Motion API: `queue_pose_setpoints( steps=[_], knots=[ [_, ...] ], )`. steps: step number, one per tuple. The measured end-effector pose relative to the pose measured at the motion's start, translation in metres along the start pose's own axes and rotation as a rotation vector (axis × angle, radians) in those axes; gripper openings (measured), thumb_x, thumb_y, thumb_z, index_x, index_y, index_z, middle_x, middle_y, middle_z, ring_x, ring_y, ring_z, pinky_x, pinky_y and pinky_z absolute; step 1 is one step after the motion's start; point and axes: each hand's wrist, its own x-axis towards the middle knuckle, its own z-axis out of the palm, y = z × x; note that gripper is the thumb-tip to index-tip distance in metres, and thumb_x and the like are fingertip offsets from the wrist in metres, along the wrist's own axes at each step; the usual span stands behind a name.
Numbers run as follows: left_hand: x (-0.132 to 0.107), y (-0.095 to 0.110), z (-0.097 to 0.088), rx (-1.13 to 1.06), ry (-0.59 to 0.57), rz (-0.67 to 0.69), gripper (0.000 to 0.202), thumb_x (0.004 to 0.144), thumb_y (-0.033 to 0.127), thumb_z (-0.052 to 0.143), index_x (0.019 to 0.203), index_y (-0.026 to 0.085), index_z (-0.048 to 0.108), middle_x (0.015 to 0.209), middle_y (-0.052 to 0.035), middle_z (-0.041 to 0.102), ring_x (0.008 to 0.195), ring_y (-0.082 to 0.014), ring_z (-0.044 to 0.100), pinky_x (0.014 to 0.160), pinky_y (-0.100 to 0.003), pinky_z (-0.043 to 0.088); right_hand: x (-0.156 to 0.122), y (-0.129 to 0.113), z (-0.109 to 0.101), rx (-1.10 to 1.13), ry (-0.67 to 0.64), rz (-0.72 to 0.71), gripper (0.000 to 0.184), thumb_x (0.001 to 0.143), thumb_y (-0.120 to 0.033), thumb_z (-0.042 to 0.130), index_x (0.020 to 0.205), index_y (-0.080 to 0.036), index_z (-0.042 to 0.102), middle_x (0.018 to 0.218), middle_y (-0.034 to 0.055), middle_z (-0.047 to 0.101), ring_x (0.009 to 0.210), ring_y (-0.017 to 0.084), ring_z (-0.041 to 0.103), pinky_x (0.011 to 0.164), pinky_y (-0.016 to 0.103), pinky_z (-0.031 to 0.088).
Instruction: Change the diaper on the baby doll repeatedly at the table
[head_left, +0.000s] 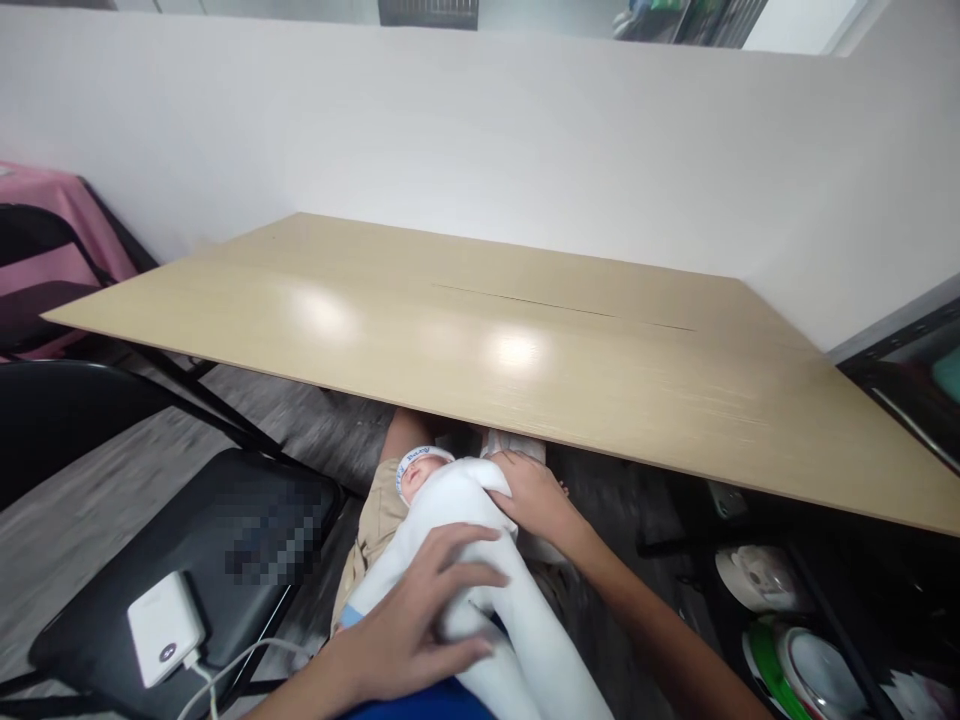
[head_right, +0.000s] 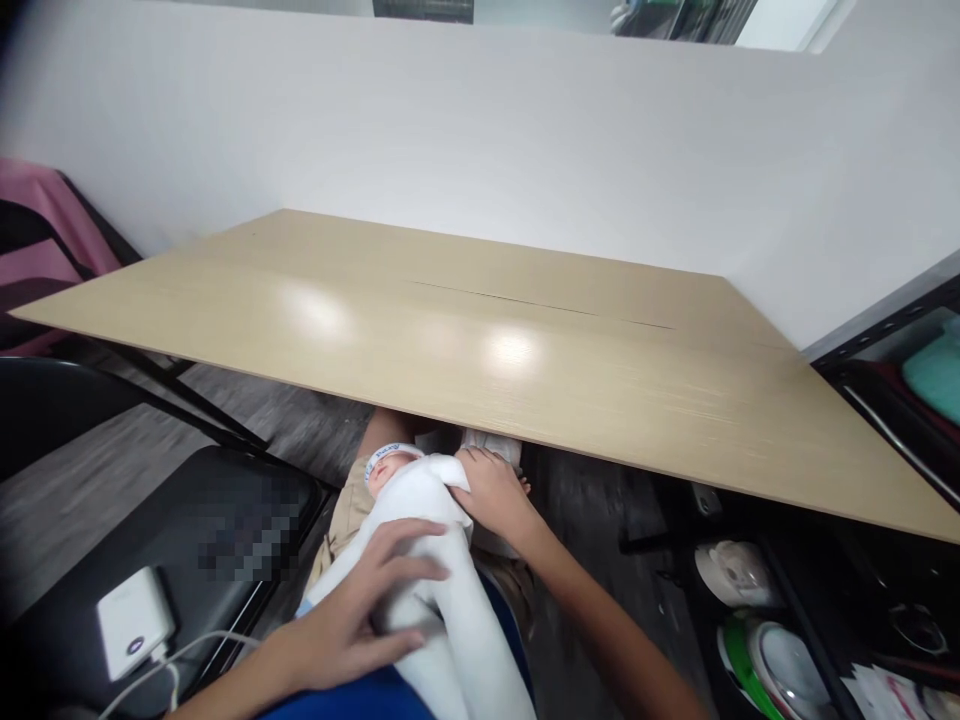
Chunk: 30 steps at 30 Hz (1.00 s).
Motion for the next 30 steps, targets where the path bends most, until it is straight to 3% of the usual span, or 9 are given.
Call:
queue_pose_setpoints(
  steps=[3, 6, 9, 12, 15, 17, 23, 26, 30],
  knots=[
    [-0.044, -0.030, 0.004, -0.022, 0.401, -0.222, 0.032, 0.113, 0.048, 0.057, 0.142, 0.037, 0.063, 0.158, -0.0113, 0.061, 0.155, -0.0357, 0.053, 0.132, -0.062, 0.042, 0.005, -0.016, -0.010, -0.010, 0.001, -0.056, 0.023, 0.107, -0.029, 0.068, 0.127, -0.018, 0.068, 0.122, 0.0111, 0.075, 0.118, 0.030, 0.066, 0.102, 0.040, 0.049],
    [-0.074, -0.065, 0.009, -0.147, 0.591, -0.512, 0.050, 0.110, 0.061, 0.058, 0.149, 0.030, 0.055, 0.162, -0.0139, 0.057, 0.155, -0.0376, 0.053, 0.131, -0.061, 0.046, 0.009, -0.032, -0.015, 0.035, 0.040, -0.128, 0.025, 0.108, -0.033, 0.069, 0.129, -0.019, 0.067, 0.124, 0.0106, 0.074, 0.117, 0.029, 0.066, 0.103, 0.040, 0.050],
    [-0.091, -0.093, 0.007, -0.315, 0.563, -0.710, 0.081, 0.100, 0.080, 0.061, 0.159, 0.026, 0.047, 0.168, -0.0170, 0.053, 0.160, -0.0413, 0.050, 0.133, -0.061, 0.043, 0.013, -0.046, -0.013, 0.101, 0.085, -0.192, 0.028, 0.109, -0.037, 0.069, 0.132, -0.021, 0.066, 0.123, 0.0099, 0.075, 0.114, 0.029, 0.067, 0.102, 0.042, 0.052],
    [-0.101, -0.105, 0.001, -0.407, 0.438, -0.735, 0.095, 0.092, 0.088, 0.065, 0.160, 0.023, 0.052, 0.170, -0.0192, 0.054, 0.167, -0.0455, 0.040, 0.141, -0.063, 0.029, 0.014, -0.056, -0.013, 0.164, 0.138, -0.229, 0.030, 0.107, -0.038, 0.073, 0.132, -0.022, 0.066, 0.121, 0.0096, 0.075, 0.112, 0.030, 0.069, 0.100, 0.044, 0.055],
    [-0.108, -0.097, -0.002, -0.381, 0.355, -0.674, 0.109, 0.076, 0.084, 0.087, 0.163, 0.027, 0.055, 0.170, -0.0175, 0.057, 0.167, -0.0502, 0.039, 0.140, -0.065, 0.030, 0.004, -0.063, -0.023, 0.217, 0.186, -0.251, 0.031, 0.106, -0.036, 0.074, 0.133, -0.024, 0.065, 0.122, 0.0091, 0.076, 0.113, 0.031, 0.071, 0.099, 0.045, 0.057],
    [-0.106, -0.083, -0.006, -0.351, 0.357, -0.609, 0.112, 0.076, 0.075, 0.092, 0.169, 0.030, 0.049, 0.172, -0.0163, 0.056, 0.165, -0.0499, 0.043, 0.137, -0.065, 0.038, -0.008, -0.066, -0.038, 0.234, 0.221, -0.260, 0.031, 0.106, -0.033, 0.072, 0.135, -0.025, 0.064, 0.122, 0.0087, 0.077, 0.114, 0.031, 0.072, 0.099, 0.045, 0.058],
    [-0.059, -0.038, -0.058, -0.087, 0.316, -0.418, 0.087, 0.094, 0.053, 0.084, 0.171, 0.035, 0.048, 0.170, -0.0127, 0.059, 0.158, -0.0459, 0.055, 0.129, -0.061, 0.051, -0.058, -0.068, -0.099, 0.095, 0.373, -0.201, 0.032, 0.104, -0.023, 0.061, 0.136, -0.026, 0.065, 0.118, 0.0088, 0.078, 0.107, 0.030, 0.074, 0.091, 0.042, 0.059],
    [-0.009, -0.026, -0.091, 0.082, 0.243, -0.287, 0.076, 0.095, 0.049, 0.082, 0.165, 0.034, 0.053, 0.164, -0.0106, 0.065, 0.148, -0.0427, 0.065, 0.123, -0.056, 0.055, -0.070, -0.054, -0.121, 0.036, 0.431, -0.054, 0.029, 0.102, -0.026, 0.060, 0.129, -0.026, 0.069, 0.111, 0.0061, 0.080, 0.099, 0.028, 0.076, 0.082, 0.038, 0.056],
    [0.067, -0.028, -0.119, 0.248, 0.170, -0.176, 0.071, 0.090, 0.042, 0.079, 0.157, 0.029, 0.058, 0.153, -0.0102, 0.073, 0.135, -0.0398, 0.073, 0.110, -0.048, 0.059, -0.069, -0.019, -0.131, -0.005, 0.429, 0.224, 0.015, 0.102, -0.037, 0.061, 0.102, -0.026, 0.071, 0.094, 0.0042, 0.079, 0.084, 0.027, 0.075, 0.071, 0.036, 0.050]
  ],
)
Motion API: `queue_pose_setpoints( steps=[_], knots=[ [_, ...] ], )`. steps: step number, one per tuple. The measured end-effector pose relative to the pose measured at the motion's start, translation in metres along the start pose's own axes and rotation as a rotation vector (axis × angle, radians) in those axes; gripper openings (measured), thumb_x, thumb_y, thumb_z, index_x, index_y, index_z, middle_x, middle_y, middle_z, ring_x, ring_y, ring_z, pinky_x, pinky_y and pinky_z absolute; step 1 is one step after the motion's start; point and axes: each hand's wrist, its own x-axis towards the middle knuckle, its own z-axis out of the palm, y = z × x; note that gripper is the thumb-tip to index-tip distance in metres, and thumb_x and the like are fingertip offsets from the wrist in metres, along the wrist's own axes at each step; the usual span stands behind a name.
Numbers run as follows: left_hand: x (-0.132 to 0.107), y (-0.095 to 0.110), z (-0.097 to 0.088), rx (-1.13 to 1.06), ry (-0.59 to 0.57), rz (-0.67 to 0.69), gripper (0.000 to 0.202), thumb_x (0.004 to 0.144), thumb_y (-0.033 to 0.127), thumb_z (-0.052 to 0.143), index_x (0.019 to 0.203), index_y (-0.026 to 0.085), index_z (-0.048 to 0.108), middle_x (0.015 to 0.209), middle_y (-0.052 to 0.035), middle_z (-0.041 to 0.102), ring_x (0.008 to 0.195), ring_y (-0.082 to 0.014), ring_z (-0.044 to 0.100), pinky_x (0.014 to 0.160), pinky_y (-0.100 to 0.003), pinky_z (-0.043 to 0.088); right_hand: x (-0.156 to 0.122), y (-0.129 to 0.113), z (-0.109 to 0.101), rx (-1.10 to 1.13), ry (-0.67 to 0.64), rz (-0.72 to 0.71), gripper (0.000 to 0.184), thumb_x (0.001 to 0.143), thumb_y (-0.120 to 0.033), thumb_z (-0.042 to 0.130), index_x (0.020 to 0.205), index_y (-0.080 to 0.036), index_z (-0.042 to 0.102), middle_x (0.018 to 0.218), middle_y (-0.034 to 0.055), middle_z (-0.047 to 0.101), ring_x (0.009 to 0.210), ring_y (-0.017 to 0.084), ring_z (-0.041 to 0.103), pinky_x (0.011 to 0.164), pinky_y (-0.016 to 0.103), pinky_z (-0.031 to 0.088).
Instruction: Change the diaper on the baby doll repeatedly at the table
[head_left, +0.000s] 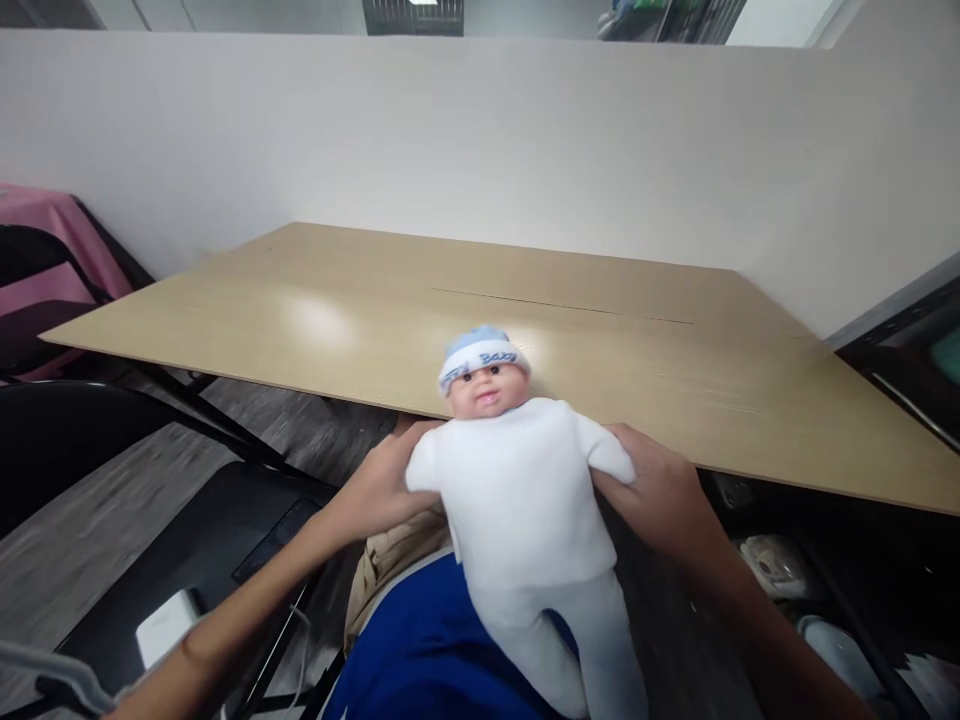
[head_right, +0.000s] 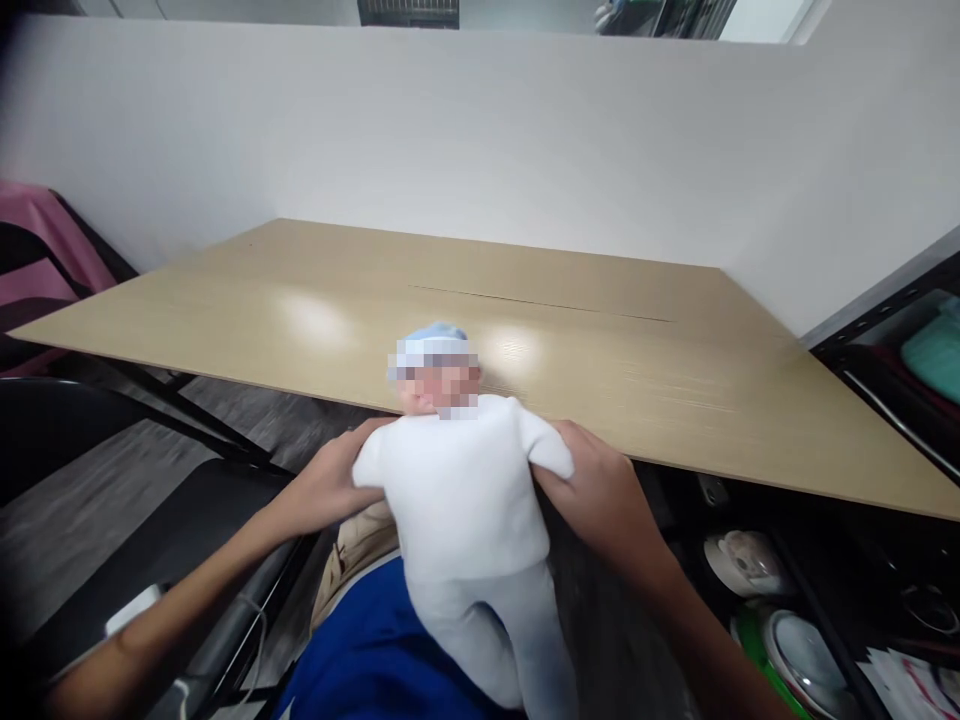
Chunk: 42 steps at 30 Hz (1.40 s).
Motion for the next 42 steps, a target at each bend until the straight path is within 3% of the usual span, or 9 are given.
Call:
queue_pose_setpoints(
  steps=[4, 8, 11, 15, 18, 27, 42],
  knots=[
    [0.068, -0.007, -0.002, 0.106, -0.076, 0.052, 0.062, 0.088, 0.039, 0.075, 0.147, 0.024, 0.064, 0.133, -0.0106, 0.083, 0.115, -0.0367, 0.080, 0.094, -0.043, 0.059, 0.014, 0.035, 0.006, -0.092, -0.011, 0.156, 0.024, 0.102, -0.048, 0.060, 0.097, -0.027, 0.069, 0.090, 0.0045, 0.080, 0.080, 0.028, 0.074, 0.067, 0.034, 0.045],
    [0.115, -0.017, -0.004, 0.246, -0.074, 0.073, 0.049, 0.093, 0.052, 0.072, 0.133, 0.023, 0.070, 0.119, -0.0109, 0.086, 0.104, -0.0355, 0.082, 0.086, -0.041, 0.055, 0.026, 0.065, 0.013, -0.197, 0.016, 0.205, 0.036, 0.100, -0.061, 0.060, 0.103, -0.028, 0.075, 0.090, 0.0066, 0.082, 0.082, 0.033, 0.076, 0.064, 0.035, 0.042],
    [0.137, -0.024, -0.006, 0.341, -0.069, 0.059, 0.042, 0.095, 0.055, 0.069, 0.122, 0.024, 0.072, 0.107, -0.0088, 0.086, 0.095, -0.0336, 0.081, 0.082, -0.039, 0.051, 0.036, 0.082, 0.021, -0.201, 0.019, 0.253, 0.043, 0.099, -0.068, 0.060, 0.114, -0.031, 0.077, 0.093, 0.0060, 0.085, 0.081, 0.034, 0.078, 0.063, 0.035, 0.042],
    [0.159, -0.033, -0.010, 0.395, -0.058, -0.038, 0.038, 0.097, 0.061, 0.064, 0.107, 0.025, 0.069, 0.096, -0.0075, 0.083, 0.086, -0.0320, 0.078, 0.067, -0.034, 0.040, 0.056, 0.097, 0.031, -0.180, 0.022, 0.271, 0.042, 0.100, -0.062, 0.060, 0.126, -0.034, 0.077, 0.100, 0.0052, 0.087, 0.086, 0.037, 0.081, 0.064, 0.036, 0.046],
    [0.177, -0.042, -0.014, 0.430, -0.054, -0.099, 0.040, 0.097, 0.065, 0.061, 0.103, 0.025, 0.066, 0.095, -0.0078, 0.082, 0.086, -0.0324, 0.076, 0.066, -0.034, 0.036, 0.078, 0.106, 0.037, -0.135, 0.004, 0.260, 0.040, 0.100, -0.060, 0.061, 0.127, -0.034, 0.076, 0.100, 0.0044, 0.087, 0.088, 0.036, 0.082, 0.065, 0.035, 0.048],
    [0.245, -0.076, -0.019, 0.460, -0.028, -0.129, 0.053, 0.097, 0.076, 0.056, 0.099, 0.023, 0.065, 0.097, -0.0120, 0.082, 0.086, -0.0337, 0.076, 0.067, -0.036, 0.041, 0.161, 0.141, 0.056, -0.076, -0.006, 0.186, 0.035, 0.100, -0.057, 0.062, 0.114, -0.028, 0.075, 0.101, 0.0064, 0.086, 0.087, 0.033, 0.080, 0.071, 0.037, 0.051],
    [0.354, -0.125, -0.028, 0.452, 0.014, -0.043, 0.065, 0.094, 0.085, 0.056, 0.104, 0.022, 0.068, 0.100, -0.0119, 0.083, 0.088, -0.0348, 0.077, 0.066, -0.037, 0.046, 0.268, 0.202, 0.086, -0.185, 0.074, 0.019, 0.050, 0.101, -0.059, 0.062, 0.134, -0.025, 0.077, 0.115, 0.0088, 0.088, 0.101, 0.035, 0.082, 0.084, 0.042, 0.057]
  ],
)
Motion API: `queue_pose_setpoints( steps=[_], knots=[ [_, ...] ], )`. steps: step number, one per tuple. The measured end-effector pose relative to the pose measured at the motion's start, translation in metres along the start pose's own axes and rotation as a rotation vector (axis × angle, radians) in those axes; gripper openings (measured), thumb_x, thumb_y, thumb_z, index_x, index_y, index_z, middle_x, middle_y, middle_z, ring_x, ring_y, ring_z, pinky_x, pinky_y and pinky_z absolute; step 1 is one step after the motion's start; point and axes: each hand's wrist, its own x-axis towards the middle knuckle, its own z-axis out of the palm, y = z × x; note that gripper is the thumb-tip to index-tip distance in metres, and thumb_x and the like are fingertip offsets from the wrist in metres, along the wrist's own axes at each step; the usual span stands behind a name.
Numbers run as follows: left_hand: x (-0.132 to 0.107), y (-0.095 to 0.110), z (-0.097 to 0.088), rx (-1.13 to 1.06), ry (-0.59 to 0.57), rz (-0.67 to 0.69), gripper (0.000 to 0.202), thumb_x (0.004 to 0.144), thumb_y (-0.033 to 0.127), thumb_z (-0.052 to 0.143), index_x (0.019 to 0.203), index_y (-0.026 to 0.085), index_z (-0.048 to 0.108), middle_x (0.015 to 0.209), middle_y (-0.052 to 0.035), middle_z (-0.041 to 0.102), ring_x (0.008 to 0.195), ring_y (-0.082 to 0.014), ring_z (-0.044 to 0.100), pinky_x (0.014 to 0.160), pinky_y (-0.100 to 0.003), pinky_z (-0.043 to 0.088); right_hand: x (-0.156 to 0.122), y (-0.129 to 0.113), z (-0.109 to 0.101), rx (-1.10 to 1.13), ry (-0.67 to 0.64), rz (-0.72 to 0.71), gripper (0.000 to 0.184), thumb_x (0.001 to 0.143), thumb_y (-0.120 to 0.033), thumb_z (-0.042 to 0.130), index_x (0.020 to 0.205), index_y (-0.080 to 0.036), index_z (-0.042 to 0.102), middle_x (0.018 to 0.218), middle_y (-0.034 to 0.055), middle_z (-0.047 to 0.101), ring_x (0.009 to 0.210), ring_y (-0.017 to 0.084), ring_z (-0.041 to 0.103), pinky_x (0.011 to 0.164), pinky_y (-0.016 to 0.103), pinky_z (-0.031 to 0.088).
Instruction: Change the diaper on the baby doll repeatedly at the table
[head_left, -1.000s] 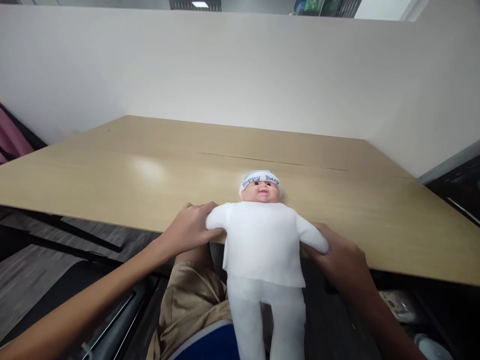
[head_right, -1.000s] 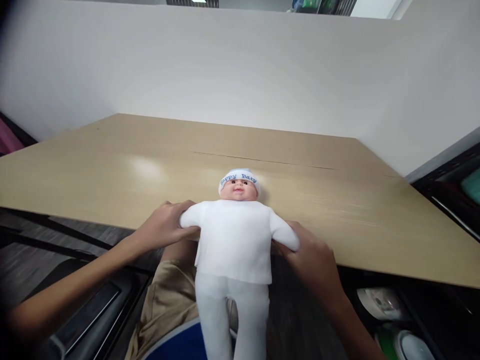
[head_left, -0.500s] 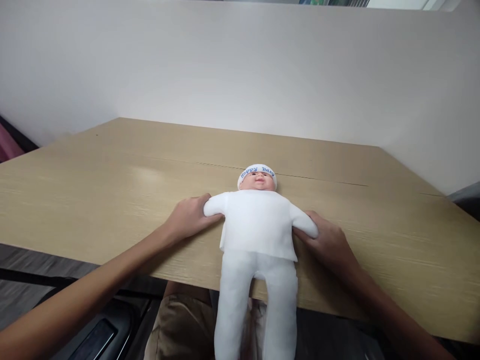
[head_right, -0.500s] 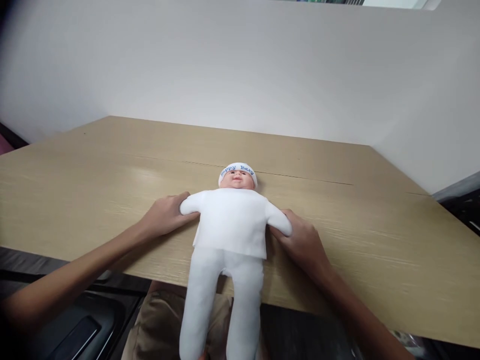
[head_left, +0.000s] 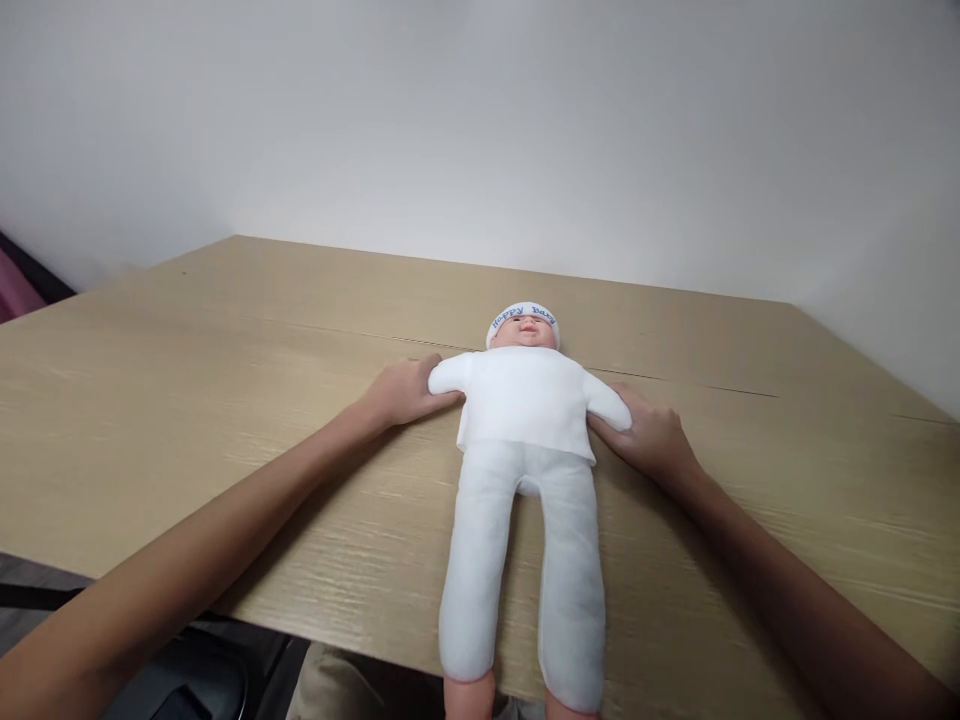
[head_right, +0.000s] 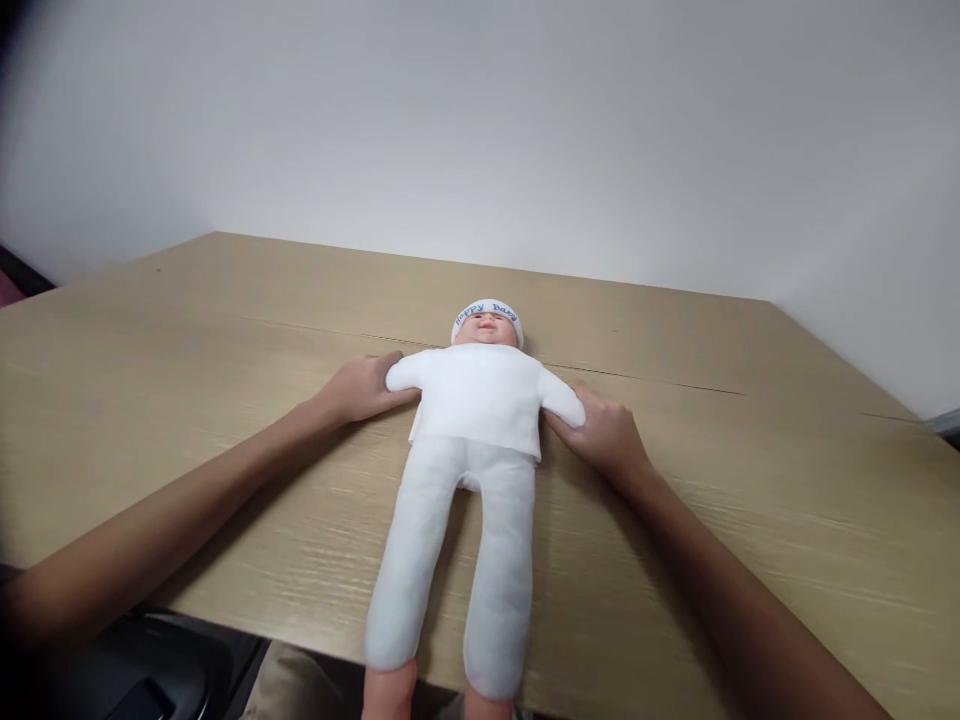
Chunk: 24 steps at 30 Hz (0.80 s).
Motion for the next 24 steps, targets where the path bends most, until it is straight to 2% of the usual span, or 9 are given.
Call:
queue_pose_setpoints(
  steps=[3, 7, 12, 15, 20, 24],
  knots=[
    [0.018, -0.007, 0.006, 0.036, 0.037, 0.044, 0.064, 0.095, 0.083, 0.056, 0.108, 0.021, 0.068, 0.103, -0.0134, 0.083, 0.093, -0.0363, 0.078, 0.069, -0.038, 0.048, 0.017, 0.008, 0.008, -0.006, 0.030, 0.004, 0.049, 0.099, -0.059, 0.064, 0.131, -0.024, 0.077, 0.114, 0.0093, 0.087, 0.101, 0.036, 0.082, 0.083, 0.041, 0.056],
    [0.044, -0.012, 0.016, 0.117, 0.094, 0.031, 0.069, 0.094, 0.086, 0.053, 0.109, 0.020, 0.068, 0.100, -0.0154, 0.082, 0.091, -0.0389, 0.078, 0.074, -0.041, 0.051, 0.042, 0.019, 0.017, -0.041, 0.067, 0.059, 0.051, 0.096, -0.062, 0.067, 0.126, -0.023, 0.076, 0.108, 0.0118, 0.087, 0.092, 0.037, 0.080, 0.079, 0.041, 0.055],
    [0.069, -0.013, 0.026, 0.151, 0.174, 0.001, 0.071, 0.094, 0.085, 0.057, 0.114, 0.019, 0.070, 0.099, -0.0170, 0.082, 0.093, -0.0398, 0.078, 0.090, -0.048, 0.053, 0.067, 0.029, 0.025, -0.019, 0.113, 0.124, 0.057, 0.092, -0.065, 0.070, 0.130, -0.022, 0.073, 0.111, 0.0137, 0.085, 0.094, 0.037, 0.077, 0.079, 0.042, 0.054],
    [0.067, -0.016, 0.027, 0.110, 0.203, 0.011, 0.070, 0.096, 0.084, 0.058, 0.119, 0.019, 0.069, 0.106, -0.0167, 0.081, 0.100, -0.0388, 0.076, 0.096, -0.050, 0.053, 0.066, 0.031, 0.024, -0.028, 0.108, 0.099, 0.055, 0.095, -0.068, 0.067, 0.123, -0.022, 0.073, 0.114, 0.0154, 0.083, 0.101, 0.038, 0.074, 0.082, 0.044, 0.054],
    [0.042, -0.031, 0.027, 0.029, 0.269, 0.095, 0.069, 0.103, 0.080, 0.057, 0.138, 0.021, 0.064, 0.135, -0.0156, 0.076, 0.127, -0.0394, 0.065, 0.113, -0.053, 0.047, 0.047, 0.034, 0.015, 0.006, 0.071, 0.014, 0.053, 0.101, -0.071, 0.062, 0.120, -0.022, 0.073, 0.118, 0.0161, 0.081, 0.109, 0.039, 0.071, 0.098, 0.051, 0.054],
    [0.036, -0.044, 0.027, -0.019, 0.235, 0.102, 0.067, 0.106, 0.076, 0.057, 0.145, 0.022, 0.062, 0.139, -0.0142, 0.076, 0.129, -0.0386, 0.064, 0.116, -0.053, 0.045, 0.044, 0.036, 0.013, 0.032, 0.055, 0.014, 0.052, 0.104, -0.067, 0.060, 0.128, -0.023, 0.073, 0.124, 0.0157, 0.081, 0.116, 0.042, 0.071, 0.103, 0.054, 0.054]
  ],
)
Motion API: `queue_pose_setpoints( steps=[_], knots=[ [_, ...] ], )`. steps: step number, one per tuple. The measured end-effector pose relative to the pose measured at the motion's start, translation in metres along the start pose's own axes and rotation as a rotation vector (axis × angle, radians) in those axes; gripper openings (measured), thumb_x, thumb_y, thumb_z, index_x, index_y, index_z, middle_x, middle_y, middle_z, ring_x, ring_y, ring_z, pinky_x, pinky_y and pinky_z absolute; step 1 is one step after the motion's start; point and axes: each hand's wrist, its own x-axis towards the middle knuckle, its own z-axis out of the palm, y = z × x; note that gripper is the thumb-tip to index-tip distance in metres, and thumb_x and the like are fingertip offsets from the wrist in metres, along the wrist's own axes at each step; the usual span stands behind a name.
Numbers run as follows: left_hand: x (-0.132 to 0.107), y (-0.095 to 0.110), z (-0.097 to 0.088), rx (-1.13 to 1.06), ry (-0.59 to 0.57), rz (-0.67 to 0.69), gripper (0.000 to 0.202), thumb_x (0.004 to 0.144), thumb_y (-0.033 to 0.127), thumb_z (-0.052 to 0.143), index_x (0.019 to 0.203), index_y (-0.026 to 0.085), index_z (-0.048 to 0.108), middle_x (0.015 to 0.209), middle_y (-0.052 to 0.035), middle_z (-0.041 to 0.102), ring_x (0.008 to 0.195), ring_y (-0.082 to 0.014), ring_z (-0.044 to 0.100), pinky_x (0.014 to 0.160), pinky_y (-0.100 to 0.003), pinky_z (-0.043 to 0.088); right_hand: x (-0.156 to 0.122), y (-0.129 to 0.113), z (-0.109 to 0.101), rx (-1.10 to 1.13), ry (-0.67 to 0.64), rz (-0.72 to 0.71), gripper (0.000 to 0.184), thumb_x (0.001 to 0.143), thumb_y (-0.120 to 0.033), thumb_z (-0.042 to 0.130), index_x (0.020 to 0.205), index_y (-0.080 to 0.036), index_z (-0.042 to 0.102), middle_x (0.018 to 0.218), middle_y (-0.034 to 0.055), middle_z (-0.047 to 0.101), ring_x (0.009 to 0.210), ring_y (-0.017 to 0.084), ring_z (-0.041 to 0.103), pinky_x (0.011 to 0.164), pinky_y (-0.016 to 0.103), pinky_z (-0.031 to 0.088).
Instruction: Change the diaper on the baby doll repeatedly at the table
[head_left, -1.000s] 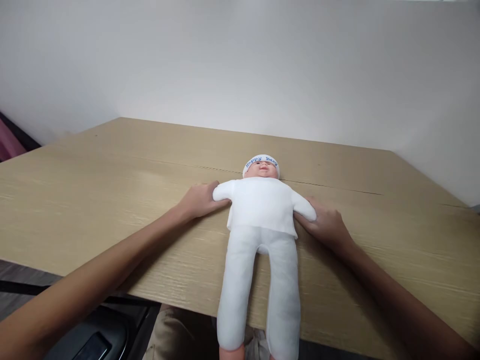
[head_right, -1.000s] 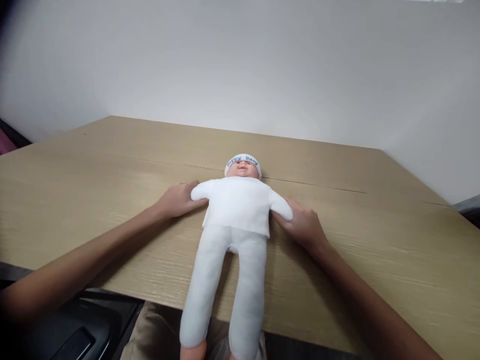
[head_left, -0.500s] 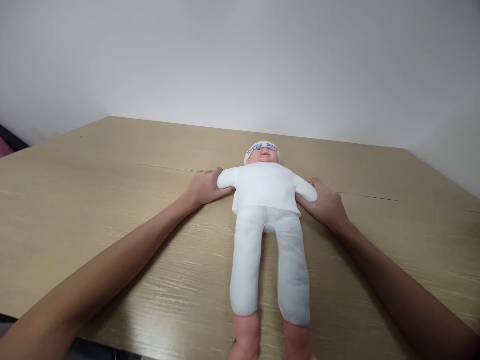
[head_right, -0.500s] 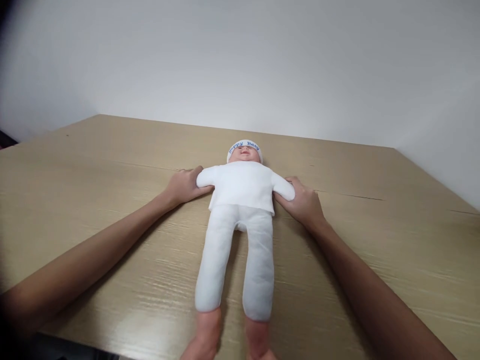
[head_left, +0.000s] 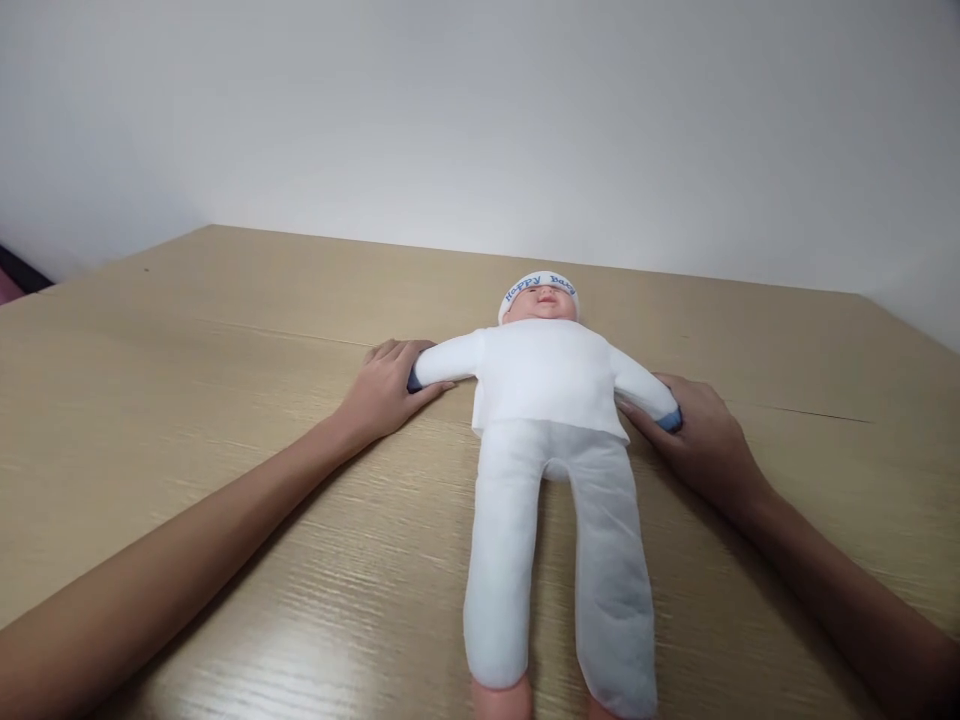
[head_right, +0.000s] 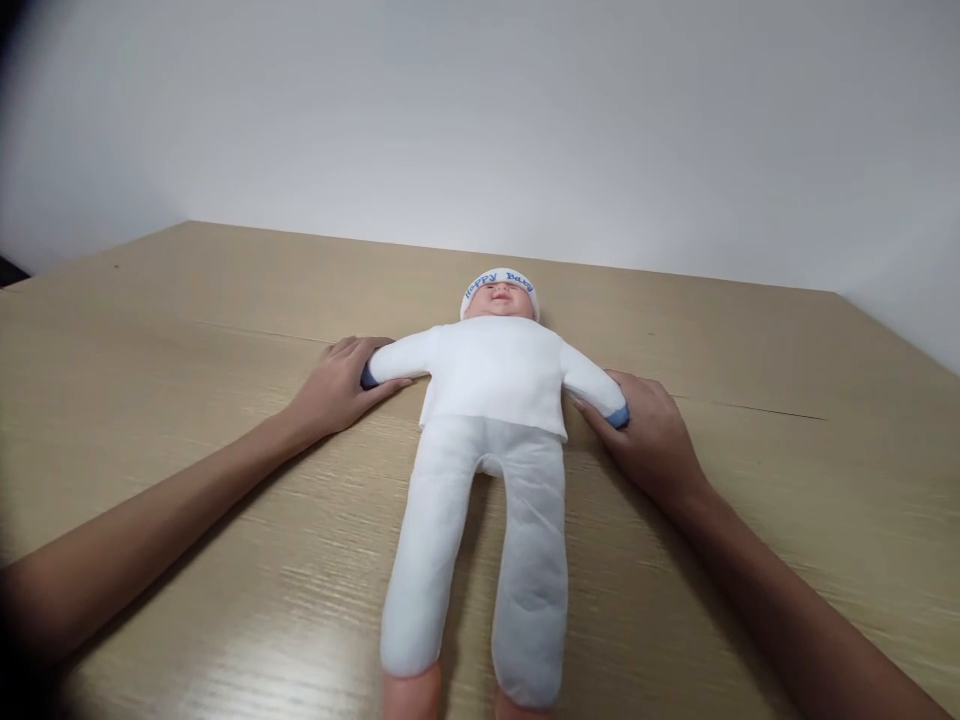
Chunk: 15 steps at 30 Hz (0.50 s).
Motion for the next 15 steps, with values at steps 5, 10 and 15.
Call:
queue_pose_setpoints(
  steps=[5, 10, 15],
  knots=[
    [0.013, -0.007, 0.005, -0.049, -0.027, -0.038, 0.071, 0.105, 0.078, 0.058, 0.149, 0.023, 0.062, 0.144, -0.0136, 0.075, 0.132, -0.0397, 0.064, 0.118, -0.055, 0.044, 0.011, 0.003, 0.005, 0.025, -0.032, 0.028, 0.055, 0.105, -0.069, 0.058, 0.135, -0.024, 0.072, 0.129, 0.0156, 0.081, 0.116, 0.043, 0.072, 0.102, 0.056, 0.055],
    [0.009, -0.012, -0.001, -0.098, -0.024, -0.050, 0.077, 0.101, 0.078, 0.063, 0.154, 0.023, 0.060, 0.151, -0.0146, 0.073, 0.137, -0.0404, 0.063, 0.120, -0.056, 0.047, 0.007, 0.013, 0.001, 0.056, -0.051, 0.057, 0.061, 0.101, -0.073, 0.062, 0.136, -0.024, 0.071, 0.130, 0.0159, 0.081, 0.113, 0.041, 0.073, 0.097, 0.054, 0.057],
    [-0.011, -0.025, -0.014, -0.142, -0.026, -0.045, 0.070, 0.106, 0.068, 0.060, 0.157, 0.020, 0.058, 0.150, -0.0164, 0.072, 0.135, -0.0367, 0.066, 0.115, -0.051, 0.052, -0.008, 0.023, -0.011, 0.044, -0.089, 0.030, 0.062, 0.104, -0.069, 0.057, 0.142, -0.022, 0.070, 0.132, 0.0178, 0.080, 0.117, 0.043, 0.073, 0.100, 0.055, 0.056]
  ],
)
